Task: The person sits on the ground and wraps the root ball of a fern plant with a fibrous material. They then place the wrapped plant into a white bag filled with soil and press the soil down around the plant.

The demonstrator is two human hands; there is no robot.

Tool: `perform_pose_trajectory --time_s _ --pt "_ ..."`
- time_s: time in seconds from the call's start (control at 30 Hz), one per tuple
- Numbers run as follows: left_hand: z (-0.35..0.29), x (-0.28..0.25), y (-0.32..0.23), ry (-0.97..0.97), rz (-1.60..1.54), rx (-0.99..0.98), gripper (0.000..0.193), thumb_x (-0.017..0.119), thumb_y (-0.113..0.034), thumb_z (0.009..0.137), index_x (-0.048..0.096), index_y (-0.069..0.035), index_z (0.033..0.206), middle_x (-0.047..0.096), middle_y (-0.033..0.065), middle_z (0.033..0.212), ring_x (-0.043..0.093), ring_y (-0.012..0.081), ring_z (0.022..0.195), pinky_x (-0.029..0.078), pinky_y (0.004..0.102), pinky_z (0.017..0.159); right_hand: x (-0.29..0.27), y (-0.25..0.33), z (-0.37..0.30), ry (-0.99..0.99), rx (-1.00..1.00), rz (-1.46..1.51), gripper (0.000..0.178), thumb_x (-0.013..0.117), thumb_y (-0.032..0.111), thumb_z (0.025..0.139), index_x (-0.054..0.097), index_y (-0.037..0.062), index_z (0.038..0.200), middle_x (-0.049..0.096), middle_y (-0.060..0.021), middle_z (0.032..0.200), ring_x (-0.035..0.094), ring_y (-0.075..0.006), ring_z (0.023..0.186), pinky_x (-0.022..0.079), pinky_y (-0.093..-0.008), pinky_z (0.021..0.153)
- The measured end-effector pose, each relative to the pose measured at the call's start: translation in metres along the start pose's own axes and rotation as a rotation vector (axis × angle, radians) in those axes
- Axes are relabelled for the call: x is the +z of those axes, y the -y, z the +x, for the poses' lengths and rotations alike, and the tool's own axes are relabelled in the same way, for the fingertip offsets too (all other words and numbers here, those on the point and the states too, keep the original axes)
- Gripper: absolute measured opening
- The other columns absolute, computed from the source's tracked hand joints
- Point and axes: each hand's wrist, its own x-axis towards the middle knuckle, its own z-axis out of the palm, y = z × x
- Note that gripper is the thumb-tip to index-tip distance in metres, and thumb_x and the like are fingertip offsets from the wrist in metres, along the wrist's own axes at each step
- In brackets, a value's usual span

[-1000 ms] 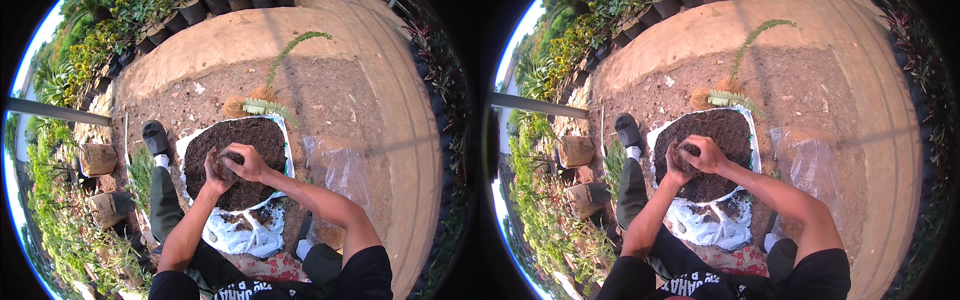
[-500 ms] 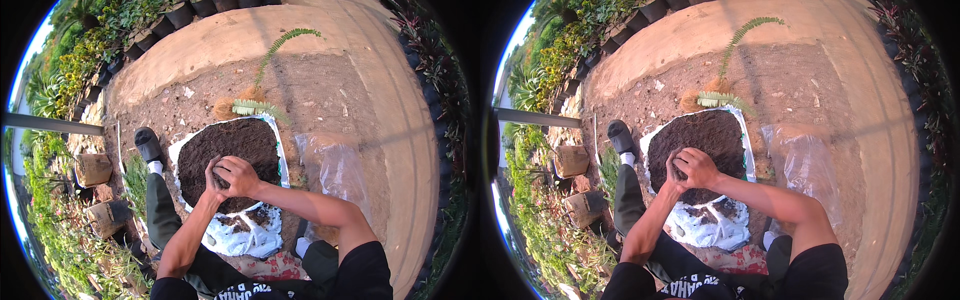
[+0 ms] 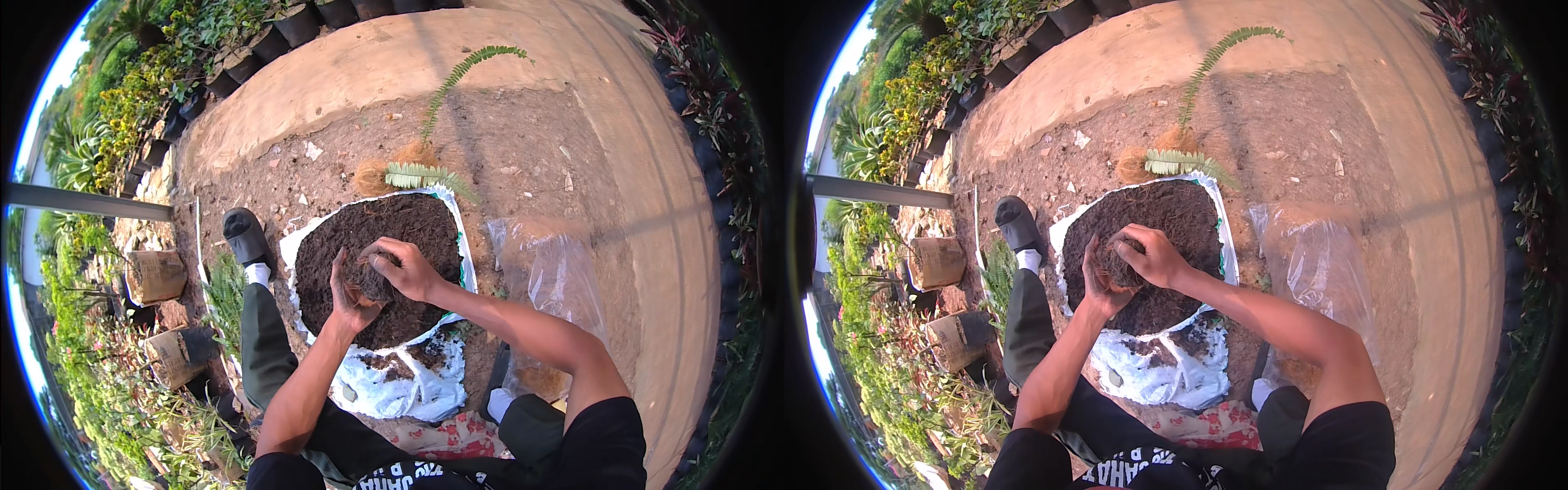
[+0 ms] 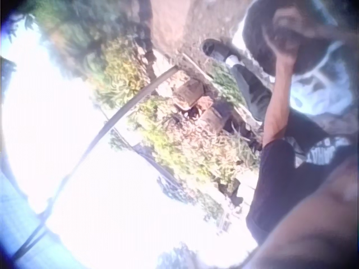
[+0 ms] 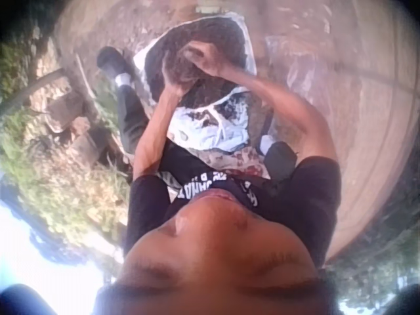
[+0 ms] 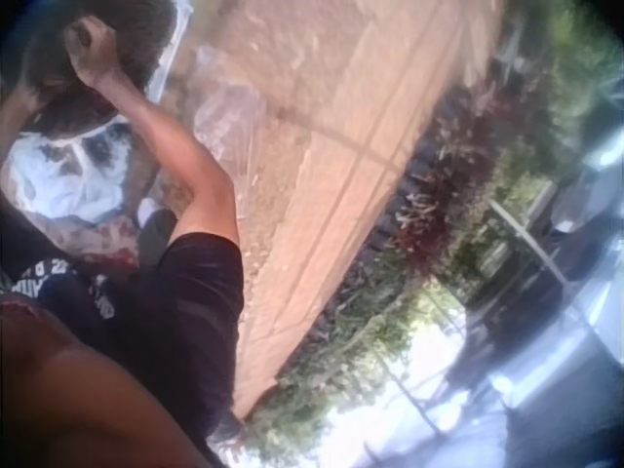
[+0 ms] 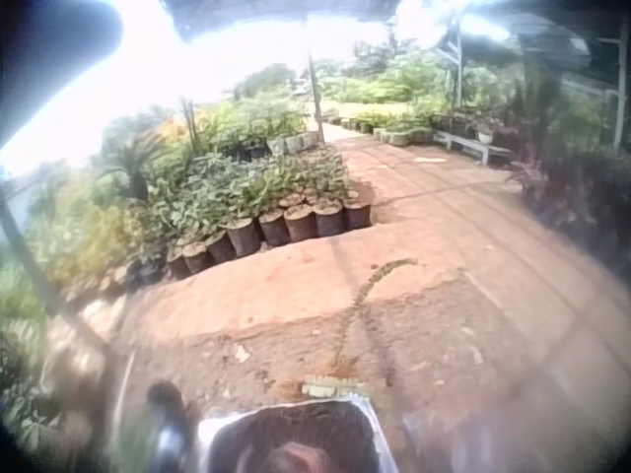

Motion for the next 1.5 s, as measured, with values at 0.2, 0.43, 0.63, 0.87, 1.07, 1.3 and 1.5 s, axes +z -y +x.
perform_pose_trajectory --time_s 0.2,0.43,0.63,0.87,1.07,1.3,1.5 --pt "0.011 -0.020 0.014 0.020 -0.101 0.059 0.045 0.052 -0.057 0.092 0.064 -0.020 0.116 0.064 0.0044 0.120 0.060 0.0235 0.113 0.048 0.0441 0.100 0.028 0.008 -0.021 -0.072 -0.321 -0.538 0.043 0.065 0.028 0.086 0.058 0.0054 0.123 0.056 -0.0152 0.124 0.051 -0.0348 0.121 0.040 -0.0471 0.105" --pt "0.010 -0.018 0.038 -0.008 -0.112 0.014 0.034 0.050 -0.049 0.094 0.066 -0.019 0.100 0.067 0.0026 0.100 0.065 0.0218 0.095 0.054 0.0398 0.088 0.035 -0.004 -0.037 -0.181 -0.457 -0.587 0.039 0.074 0.037 0.077 0.070 0.0101 0.104 0.064 -0.0130 0.111 0.061 -0.0321 0.105 0.048 -0.0429 0.094" --pt "0.012 -0.021 0.040 -0.070 -0.014 0.015 0.043 0.043 -0.056 0.098 0.061 -0.021 0.117 0.064 0.0022 0.120 0.062 0.0219 0.111 0.050 0.0435 0.097 0.022 -0.024 -0.025 -0.131 -0.229 -0.353 0.026 0.072 0.023 0.073 0.069 0.0035 0.090 0.066 -0.0104 0.096 0.065 -0.0292 0.093 0.052 -0.0409 0.082" --pt "0.006 -0.010 0.019 -0.036 0.050 -0.037 0.056 0.046 -0.063 0.093 0.061 -0.016 0.121 0.064 0.0072 0.121 0.061 0.0254 0.113 0.047 0.0468 0.099 0.007 -0.007 -0.016 -0.177 0.050 0.171 0.020 0.062 0.011 0.084 0.069 -0.0021 0.098 0.067 -0.0167 0.097 0.066 -0.0294 0.094 0.051 -0.0386 0.087" --pt "-0.001 -0.014 0.011 -0.004 -0.090 0.002 0.048 0.050 -0.056 0.092 0.066 -0.013 0.104 0.068 0.0061 0.102 0.067 0.0220 0.094 0.056 0.0388 0.084 0.027 0.007 -0.023 -0.065 -0.405 -0.443 0.037 0.069 0.024 0.083 0.064 0.0053 0.115 0.063 -0.0115 0.114 0.058 -0.0308 0.111 0.046 -0.0441 0.096" --pt "0.005 -0.038 0.030 0.108 -0.137 -0.020 0.034 0.049 -0.041 0.097 0.065 -0.012 0.101 0.066 0.0030 0.098 0.066 0.0189 0.092 0.057 0.0365 0.084 0.029 -0.004 -0.028 -0.076 -0.715 -0.475 0.022 0.074 0.019 0.073 0.072 0.0085 0.092 0.066 -0.0031 0.093 0.064 -0.0240 0.090 0.053 -0.0407 0.081" --pt "0.003 -0.007 0.026 -0.119 -0.049 0.048 0.031 0.050 -0.042 0.097 0.066 -0.016 0.098 0.067 0.0014 0.092 0.067 0.0177 0.088 0.057 0.0370 0.082 0.026 -0.014 -0.015 -0.064 -0.597 -0.348 0.019 0.073 0.013 0.072 0.071 0.0087 0.090 0.066 -0.0054 0.091 0.064 -0.0253 0.085 0.053 -0.0384 0.076"
